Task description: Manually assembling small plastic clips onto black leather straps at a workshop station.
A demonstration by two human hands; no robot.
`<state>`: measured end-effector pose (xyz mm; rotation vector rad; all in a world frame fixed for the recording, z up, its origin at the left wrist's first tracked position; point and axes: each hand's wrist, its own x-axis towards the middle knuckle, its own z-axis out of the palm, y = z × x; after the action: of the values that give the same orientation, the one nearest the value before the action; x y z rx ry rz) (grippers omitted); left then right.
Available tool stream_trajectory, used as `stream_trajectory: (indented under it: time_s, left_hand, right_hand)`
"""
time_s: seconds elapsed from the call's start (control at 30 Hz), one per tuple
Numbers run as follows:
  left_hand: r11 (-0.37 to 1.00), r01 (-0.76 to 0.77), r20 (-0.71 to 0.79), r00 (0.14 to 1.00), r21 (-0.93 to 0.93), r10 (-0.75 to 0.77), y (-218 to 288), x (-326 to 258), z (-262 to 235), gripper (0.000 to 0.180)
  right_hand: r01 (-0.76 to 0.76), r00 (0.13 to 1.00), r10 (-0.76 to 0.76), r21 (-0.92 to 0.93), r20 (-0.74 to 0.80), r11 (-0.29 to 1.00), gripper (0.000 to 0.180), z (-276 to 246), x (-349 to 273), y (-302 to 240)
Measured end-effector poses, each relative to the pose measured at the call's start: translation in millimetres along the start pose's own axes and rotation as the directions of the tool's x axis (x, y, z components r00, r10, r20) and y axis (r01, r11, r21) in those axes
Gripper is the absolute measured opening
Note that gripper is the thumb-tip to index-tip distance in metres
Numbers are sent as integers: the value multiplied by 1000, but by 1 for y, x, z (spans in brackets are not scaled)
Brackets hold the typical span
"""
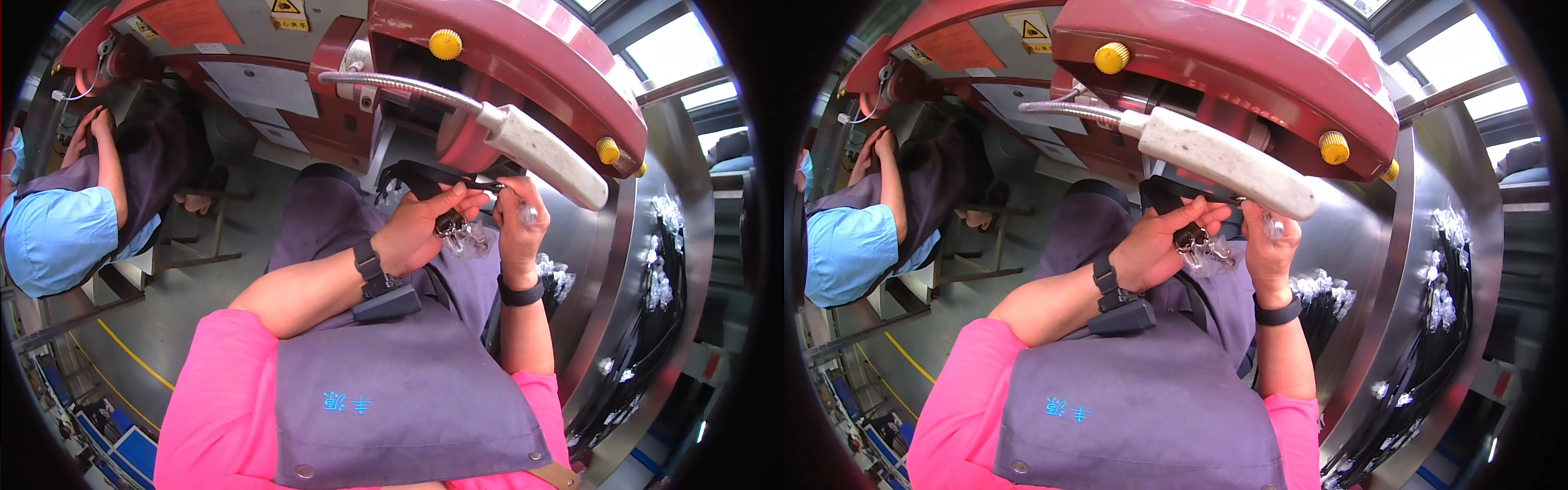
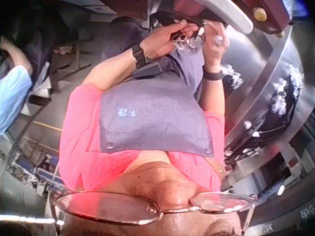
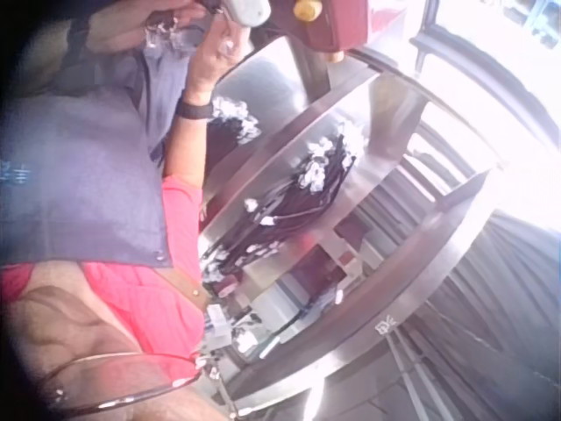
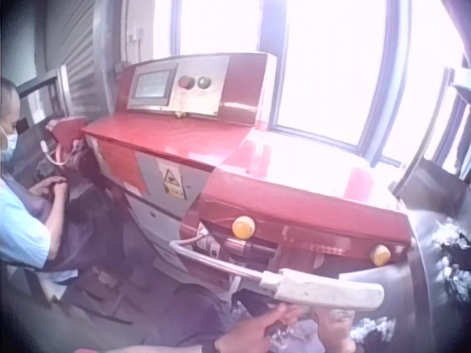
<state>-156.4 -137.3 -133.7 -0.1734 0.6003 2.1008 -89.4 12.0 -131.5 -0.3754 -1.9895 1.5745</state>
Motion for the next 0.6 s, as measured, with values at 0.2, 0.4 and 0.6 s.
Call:
stream_trajectory:
  time_s: [0.2,0.4,0.6]
  left_hand:
    - [981,191,93,978,-38,-187,2,0,-21,22]
    - [971,205,17,978,119,-209,8,-5,-25,19]
    - [976,38,14,999,215,-42,6,-1,-27,15]
  right_hand:
    - [606,782,-462,-337,418,721,28,-11,0,-28]
    - [545,789,-283,-407,545,733,29,-17,-12,-41]
    - [219,955,-71,-528,287,820,18,-13,-14,-33]
